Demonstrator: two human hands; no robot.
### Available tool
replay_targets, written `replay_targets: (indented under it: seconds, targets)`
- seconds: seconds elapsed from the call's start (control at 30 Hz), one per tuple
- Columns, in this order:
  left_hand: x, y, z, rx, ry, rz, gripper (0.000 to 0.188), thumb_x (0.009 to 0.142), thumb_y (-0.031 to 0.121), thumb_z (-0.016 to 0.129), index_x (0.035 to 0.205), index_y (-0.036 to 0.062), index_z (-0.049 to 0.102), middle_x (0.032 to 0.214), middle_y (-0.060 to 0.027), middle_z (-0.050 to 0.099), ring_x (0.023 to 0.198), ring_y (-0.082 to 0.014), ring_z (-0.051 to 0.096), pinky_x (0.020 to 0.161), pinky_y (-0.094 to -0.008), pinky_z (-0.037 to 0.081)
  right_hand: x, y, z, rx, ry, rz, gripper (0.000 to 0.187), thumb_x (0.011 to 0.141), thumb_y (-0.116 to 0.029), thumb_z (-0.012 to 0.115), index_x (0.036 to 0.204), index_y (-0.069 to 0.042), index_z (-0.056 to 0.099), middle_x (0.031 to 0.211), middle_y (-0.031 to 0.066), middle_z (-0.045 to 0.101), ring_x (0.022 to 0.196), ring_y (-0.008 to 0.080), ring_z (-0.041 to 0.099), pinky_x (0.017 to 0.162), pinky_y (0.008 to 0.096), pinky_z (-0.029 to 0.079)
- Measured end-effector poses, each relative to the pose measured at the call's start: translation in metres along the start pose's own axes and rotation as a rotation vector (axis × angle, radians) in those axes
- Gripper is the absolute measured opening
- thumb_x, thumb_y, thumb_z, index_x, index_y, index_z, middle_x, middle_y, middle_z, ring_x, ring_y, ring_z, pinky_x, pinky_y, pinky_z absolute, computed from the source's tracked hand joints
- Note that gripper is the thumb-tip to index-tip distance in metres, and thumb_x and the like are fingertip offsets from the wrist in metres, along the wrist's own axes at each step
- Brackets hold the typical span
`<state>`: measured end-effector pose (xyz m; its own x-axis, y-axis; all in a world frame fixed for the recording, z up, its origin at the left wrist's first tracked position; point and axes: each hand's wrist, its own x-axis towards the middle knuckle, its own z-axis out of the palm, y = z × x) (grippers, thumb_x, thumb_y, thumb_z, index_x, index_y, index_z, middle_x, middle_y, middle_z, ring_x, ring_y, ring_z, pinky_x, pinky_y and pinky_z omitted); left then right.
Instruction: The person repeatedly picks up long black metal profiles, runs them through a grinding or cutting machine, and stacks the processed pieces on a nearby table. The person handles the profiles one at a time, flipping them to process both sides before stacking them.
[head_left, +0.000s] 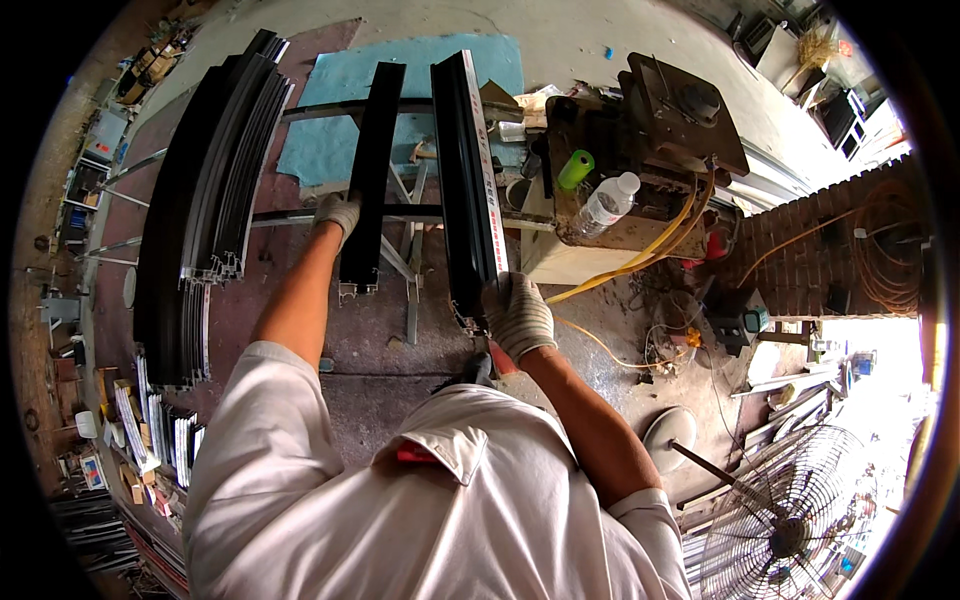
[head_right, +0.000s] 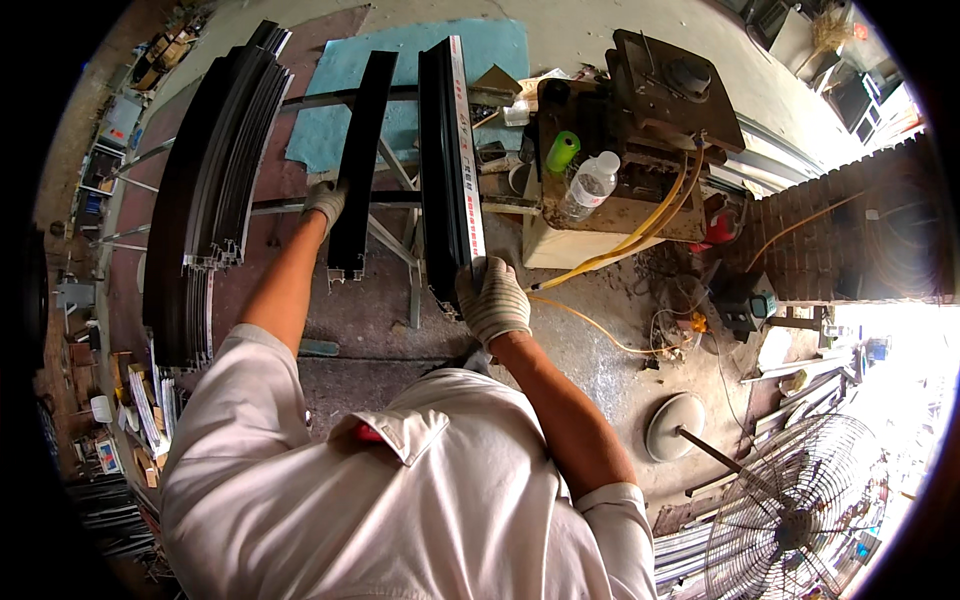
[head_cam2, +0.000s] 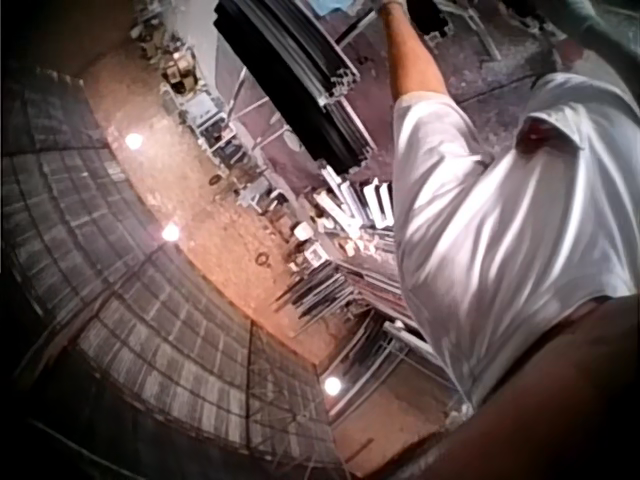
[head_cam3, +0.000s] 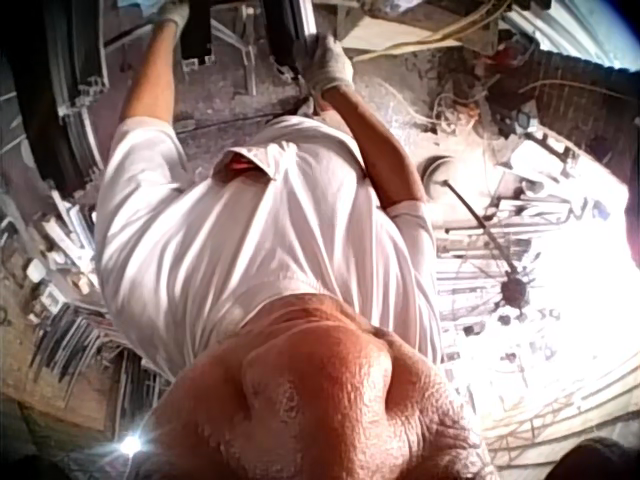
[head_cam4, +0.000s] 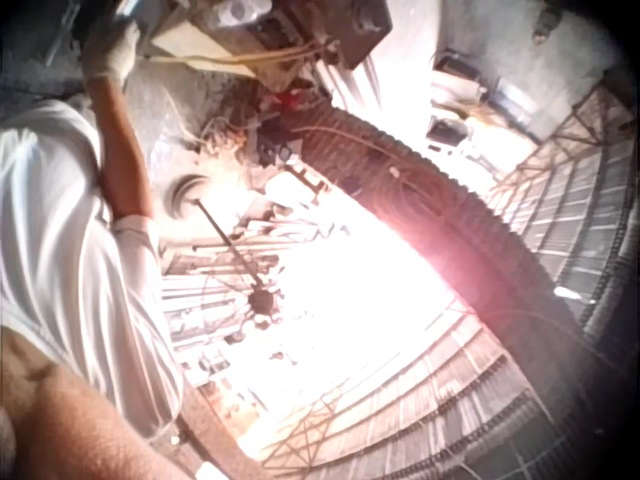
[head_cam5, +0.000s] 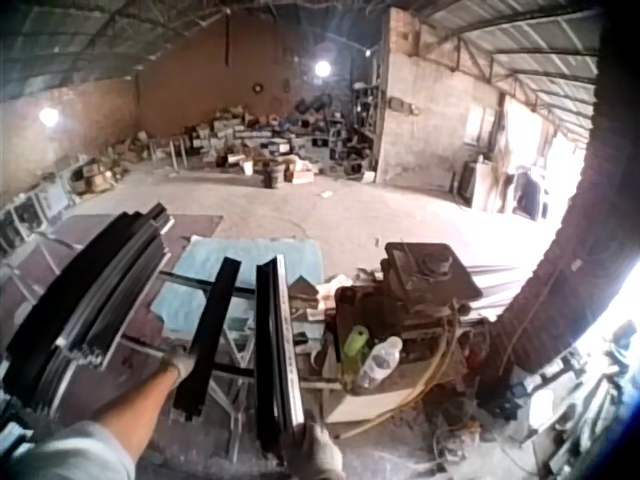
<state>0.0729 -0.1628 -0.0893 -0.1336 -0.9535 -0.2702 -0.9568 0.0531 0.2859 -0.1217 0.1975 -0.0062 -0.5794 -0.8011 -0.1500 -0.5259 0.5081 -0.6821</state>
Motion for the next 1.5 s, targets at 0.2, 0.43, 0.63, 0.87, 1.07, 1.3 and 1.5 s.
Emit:
replay_targets:
  seconds: [0.2, 0.43, 0.63, 0.87, 1.07, 1.3, 1.5]
  targets:
    - [-0.078, 0.045, -0.019, -0.137, 0.541, 0.263, 0.051, 0.089, 0.043, 0.057, 0.112, -0.0019, 0.058, 0.118, -0.0225, 0.06, 0.11, -0.0355, 0.059, 0.094, -0.042, 0.047, -0.001, 0.007, -0.002, 0.448, 0.129, 0.014, 0.034, 0.092, -0.033, 0.058, 0.099, 0.0, 0.056, 0.08, 0.0153, 0.065, 0.07, 0.028, 0.06, 0.07, 0.0369, 0.049]
    - [-0.173, 0.135, -0.01, -0.99, 0.007, 0.444, 0.045, 0.085, 0.05, 0.067, 0.1, 0.0088, 0.06, 0.09, -0.0026, 0.06, 0.082, -0.0165, 0.055, 0.08, -0.0304, 0.049, -0.041, 0.012, -0.068, 0.726, -0.005, 0.124, 0.03, 0.093, -0.026, 0.06, 0.105, 0.001, 0.059, 0.08, 0.0046, 0.062, 0.069, 0.0103, 0.053, 0.064, 0.0266, 0.047]
    - [-0.251, 0.2, -0.006, -1.568, -0.461, 0.048, 0.053, 0.081, 0.054, 0.069, 0.113, 0.0125, 0.06, 0.101, -0.0026, 0.06, 0.087, -0.0147, 0.055, 0.076, -0.0327, 0.049, -0.118, 0.083, -0.121, 0.745, -0.051, -0.033, 0.03, 0.093, -0.021, 0.06, 0.111, 0.003, 0.057, 0.08, 0.0017, 0.059, 0.072, 0.0071, 0.053, 0.065, 0.024, 0.047]
    - [-0.307, 0.223, 0.029, -1.705, -0.683, 0.054, 0.057, 0.081, 0.045, 0.074, 0.119, 0.0066, 0.056, 0.107, -0.0049, 0.062, 0.099, -0.0191, 0.058, 0.087, -0.0337, 0.048, -0.245, 0.191, -0.187, 0.557, -0.103, 0.078, 0.042, 0.093, -0.027, 0.059, 0.121, 0.004, 0.054, 0.095, 0.0066, 0.061, 0.084, 0.0099, 0.052, 0.076, 0.0255, 0.047]
    - [-0.415, 0.263, 0.061, -1.653, -0.82, 0.059, 0.046, 0.079, 0.04, 0.077, 0.111, 0.0108, 0.061, 0.099, -0.0014, 0.063, 0.089, -0.017, 0.061, 0.081, -0.0325, 0.052, -0.37, 0.297, -0.188, 0.549, -0.103, 0.3, 0.046, 0.093, -0.032, 0.061, 0.122, 0.003, 0.054, 0.092, 0.0039, 0.06, 0.083, 0.0095, 0.052, 0.075, 0.0258, 0.047]
    - [-0.483, 0.303, 0.137, -1.349, -0.844, 0.194, 0.051, 0.079, 0.035, 0.079, 0.117, 0.0061, 0.062, 0.108, 0.0007, 0.063, 0.097, -0.0121, 0.054, 0.089, -0.0286, 0.042, -0.472, 0.348, -0.162, 0.768, 0.147, 0.53, 0.046, 0.09, -0.038, 0.067, 0.115, -0.001, 0.057, 0.089, -0.0027, 0.057, 0.079, 0.006, 0.049, 0.072, 0.0225, 0.044]
    - [-0.499, 0.352, 0.162, -1.021, -0.739, 0.175, 0.069, 0.073, 0.05, 0.079, 0.116, -0.0009, 0.06, 0.115, -0.009, 0.061, 0.106, -0.0199, 0.052, 0.096, -0.0341, 0.039, -0.485, 0.362, -0.151, 0.845, 0.279, 0.536, 0.044, 0.093, -0.037, 0.063, 0.116, 0.0, 0.057, 0.094, -0.0011, 0.058, 0.085, 0.0079, 0.049, 0.078, 0.0244, 0.044]
